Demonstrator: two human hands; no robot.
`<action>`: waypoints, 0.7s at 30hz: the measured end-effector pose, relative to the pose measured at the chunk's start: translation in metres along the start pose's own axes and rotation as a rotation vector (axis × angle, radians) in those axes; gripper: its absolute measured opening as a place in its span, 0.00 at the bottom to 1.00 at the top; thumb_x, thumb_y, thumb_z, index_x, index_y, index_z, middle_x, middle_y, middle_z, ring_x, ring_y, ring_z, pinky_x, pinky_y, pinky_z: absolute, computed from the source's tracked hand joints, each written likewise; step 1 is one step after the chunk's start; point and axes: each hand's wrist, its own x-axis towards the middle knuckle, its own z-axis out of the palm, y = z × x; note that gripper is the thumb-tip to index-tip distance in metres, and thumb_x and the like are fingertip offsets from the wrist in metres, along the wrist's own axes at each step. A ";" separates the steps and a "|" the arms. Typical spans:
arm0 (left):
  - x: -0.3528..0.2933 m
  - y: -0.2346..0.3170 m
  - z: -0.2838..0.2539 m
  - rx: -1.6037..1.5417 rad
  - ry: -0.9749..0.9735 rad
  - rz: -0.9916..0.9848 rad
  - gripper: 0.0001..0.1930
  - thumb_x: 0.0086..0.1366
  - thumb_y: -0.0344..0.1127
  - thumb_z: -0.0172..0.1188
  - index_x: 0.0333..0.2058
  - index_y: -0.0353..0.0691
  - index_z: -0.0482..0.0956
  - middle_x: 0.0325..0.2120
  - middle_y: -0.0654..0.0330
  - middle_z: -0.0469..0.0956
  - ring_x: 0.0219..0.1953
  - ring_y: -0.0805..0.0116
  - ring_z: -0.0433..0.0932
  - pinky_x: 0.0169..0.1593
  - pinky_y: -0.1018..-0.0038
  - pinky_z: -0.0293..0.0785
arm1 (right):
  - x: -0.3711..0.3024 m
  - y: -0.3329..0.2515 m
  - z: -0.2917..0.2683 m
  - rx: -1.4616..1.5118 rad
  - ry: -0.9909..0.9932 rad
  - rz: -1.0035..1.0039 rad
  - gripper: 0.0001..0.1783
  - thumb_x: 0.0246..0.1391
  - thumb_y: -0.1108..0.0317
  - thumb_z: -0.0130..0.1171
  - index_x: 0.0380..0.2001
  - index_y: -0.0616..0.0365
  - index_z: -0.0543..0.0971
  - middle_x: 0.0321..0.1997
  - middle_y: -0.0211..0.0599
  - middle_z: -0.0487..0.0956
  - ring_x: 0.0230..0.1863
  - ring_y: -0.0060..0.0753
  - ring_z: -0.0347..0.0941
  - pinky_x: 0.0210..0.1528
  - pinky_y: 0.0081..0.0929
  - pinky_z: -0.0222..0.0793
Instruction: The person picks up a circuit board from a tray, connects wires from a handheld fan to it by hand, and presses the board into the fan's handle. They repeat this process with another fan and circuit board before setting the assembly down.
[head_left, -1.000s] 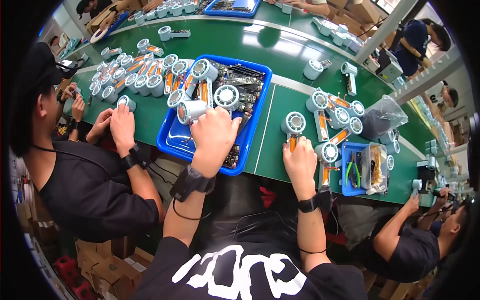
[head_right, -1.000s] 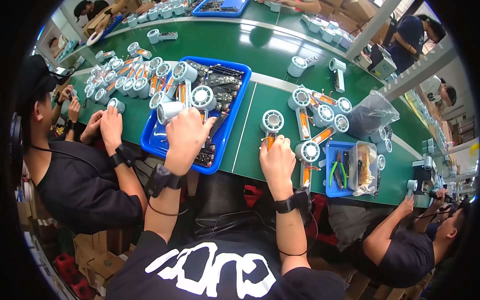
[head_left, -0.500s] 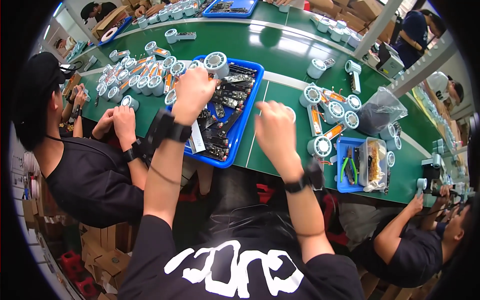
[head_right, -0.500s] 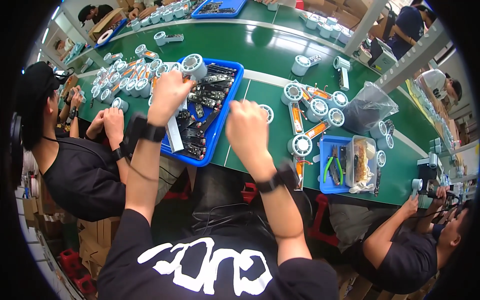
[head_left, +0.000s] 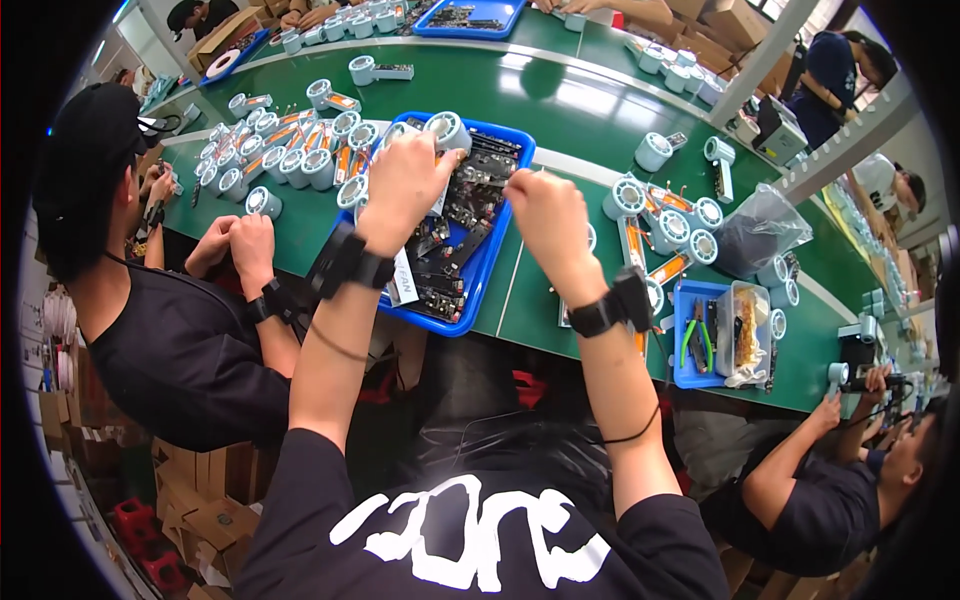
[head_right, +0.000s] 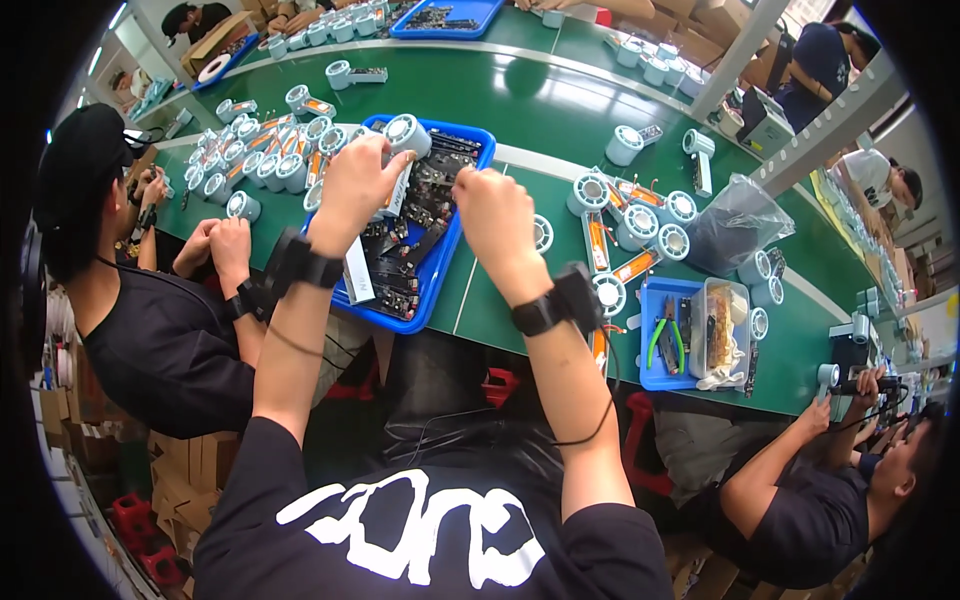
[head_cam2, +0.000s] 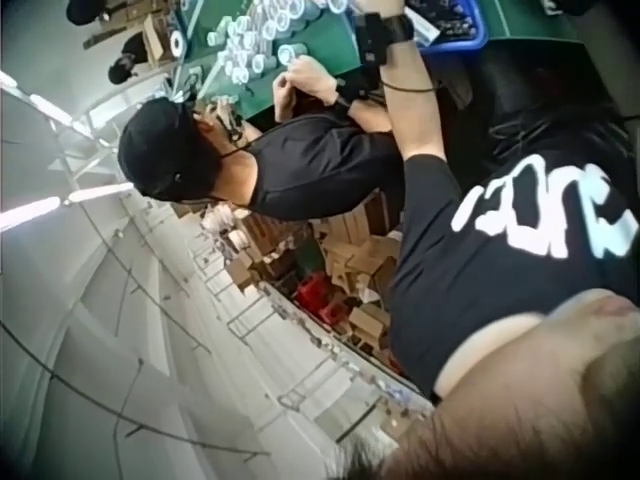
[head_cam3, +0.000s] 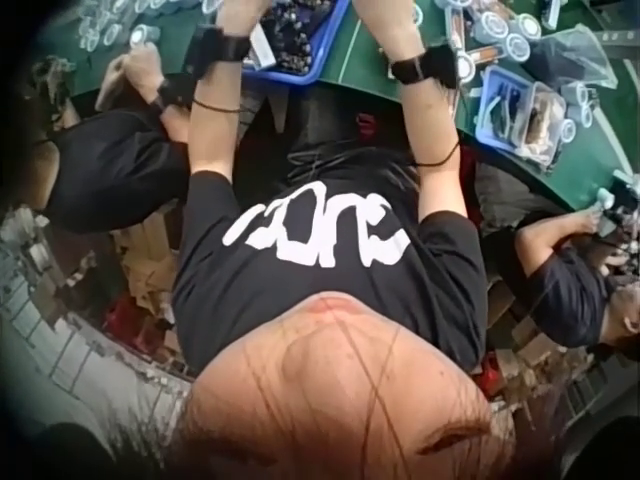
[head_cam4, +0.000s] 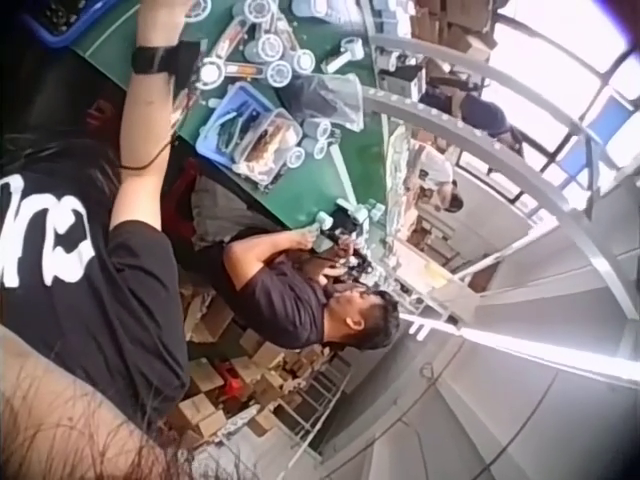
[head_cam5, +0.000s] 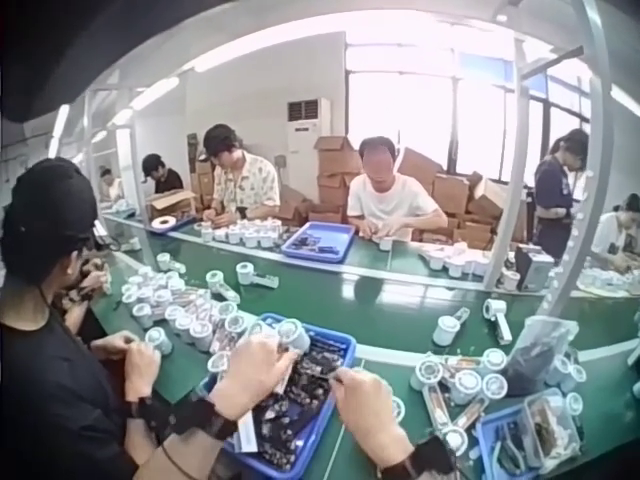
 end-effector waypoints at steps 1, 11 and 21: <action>-0.014 0.006 0.001 -0.167 0.117 0.126 0.20 0.60 0.46 0.67 0.40 0.32 0.82 0.36 0.45 0.82 0.39 0.46 0.83 0.46 0.59 0.79 | -0.007 0.006 -0.009 0.066 0.052 -0.019 0.07 0.52 0.68 0.66 0.31 0.59 0.83 0.31 0.42 0.84 0.32 0.44 0.81 0.34 0.35 0.74; -0.130 0.064 0.061 -0.583 -0.338 0.354 0.23 0.58 0.30 0.68 0.53 0.35 0.76 0.44 0.54 0.80 0.42 0.57 0.81 0.47 0.66 0.77 | -0.113 0.045 -0.034 0.537 -0.077 0.283 0.05 0.57 0.75 0.64 0.34 0.67 0.82 0.29 0.33 0.83 0.30 0.15 0.76 0.33 0.17 0.71; -0.180 0.067 0.136 -1.905 -0.257 -0.312 0.24 0.62 0.21 0.64 0.57 0.29 0.73 0.47 0.48 0.80 0.54 0.60 0.79 0.59 0.68 0.75 | -0.198 0.072 0.009 1.148 0.127 0.783 0.04 0.63 0.77 0.58 0.40 0.65 0.79 0.35 0.34 0.82 0.30 0.20 0.76 0.33 0.16 0.71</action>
